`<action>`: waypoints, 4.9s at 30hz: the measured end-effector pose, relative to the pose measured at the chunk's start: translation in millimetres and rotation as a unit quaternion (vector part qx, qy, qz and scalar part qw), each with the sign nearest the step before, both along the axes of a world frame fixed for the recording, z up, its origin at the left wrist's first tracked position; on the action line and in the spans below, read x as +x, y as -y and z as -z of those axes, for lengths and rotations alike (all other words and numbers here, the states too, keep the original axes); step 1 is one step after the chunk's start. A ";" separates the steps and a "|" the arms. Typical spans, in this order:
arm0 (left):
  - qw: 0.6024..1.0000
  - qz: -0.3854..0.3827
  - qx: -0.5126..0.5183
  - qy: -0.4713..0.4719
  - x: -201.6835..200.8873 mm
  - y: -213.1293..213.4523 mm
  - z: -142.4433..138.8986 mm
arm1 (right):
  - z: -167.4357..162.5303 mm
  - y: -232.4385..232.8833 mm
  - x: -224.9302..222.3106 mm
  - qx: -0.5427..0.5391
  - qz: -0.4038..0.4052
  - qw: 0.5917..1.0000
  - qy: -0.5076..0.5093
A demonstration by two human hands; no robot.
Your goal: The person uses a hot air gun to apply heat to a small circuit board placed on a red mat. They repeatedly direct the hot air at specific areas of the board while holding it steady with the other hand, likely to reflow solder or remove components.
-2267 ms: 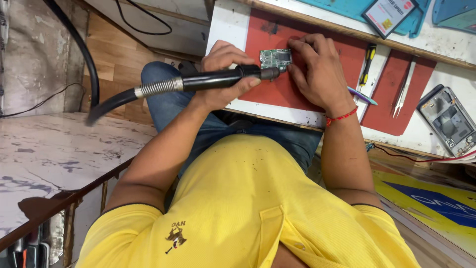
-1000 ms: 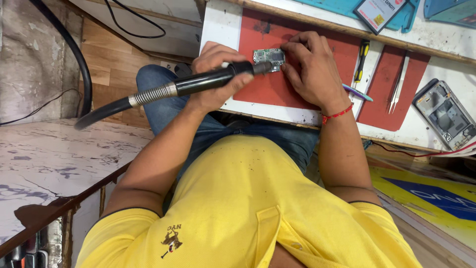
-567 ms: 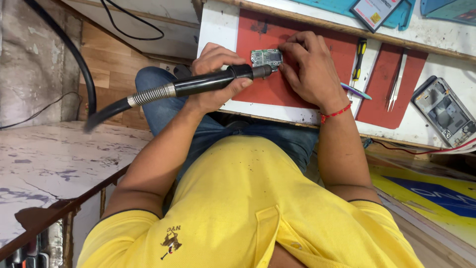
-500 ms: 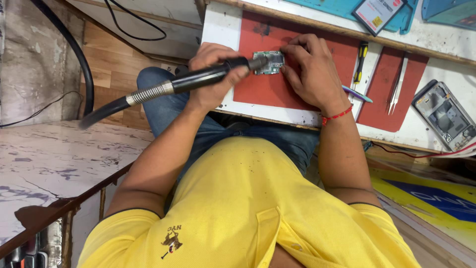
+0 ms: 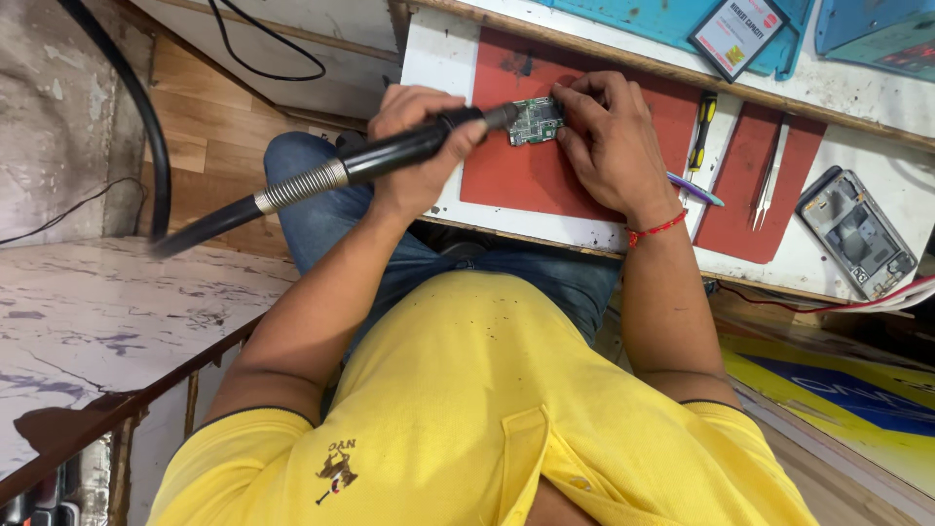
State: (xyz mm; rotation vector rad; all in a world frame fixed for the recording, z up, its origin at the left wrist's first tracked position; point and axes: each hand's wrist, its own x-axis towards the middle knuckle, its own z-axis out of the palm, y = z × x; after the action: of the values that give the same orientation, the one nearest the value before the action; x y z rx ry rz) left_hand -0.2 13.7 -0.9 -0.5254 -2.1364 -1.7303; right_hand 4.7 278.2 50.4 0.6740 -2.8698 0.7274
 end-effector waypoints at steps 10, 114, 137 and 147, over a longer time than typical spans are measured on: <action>0.999 0.052 0.004 0.003 -3.3 7.4 -10.4 | 3.4 9.0 -4.6 0.023 0.010 0.999 -0.019; 0.998 0.059 -0.013 -0.029 2.6 2.0 1.1 | 7.9 -2.8 4.9 0.009 0.016 1.000 -0.011; 0.999 0.028 -0.030 -0.020 4.8 0.7 2.2 | 11.3 -6.0 4.2 0.010 0.013 1.000 -0.024; 0.999 0.024 0.012 -0.029 2.0 1.5 0.9 | 6.5 -8.1 4.6 0.027 -0.030 0.999 -0.013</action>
State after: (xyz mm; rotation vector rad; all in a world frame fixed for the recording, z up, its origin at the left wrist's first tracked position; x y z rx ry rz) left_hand 1.8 12.2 -1.9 -0.6163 -2.0776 -1.7416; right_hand 9.3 286.4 43.9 0.7728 -2.8656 0.6461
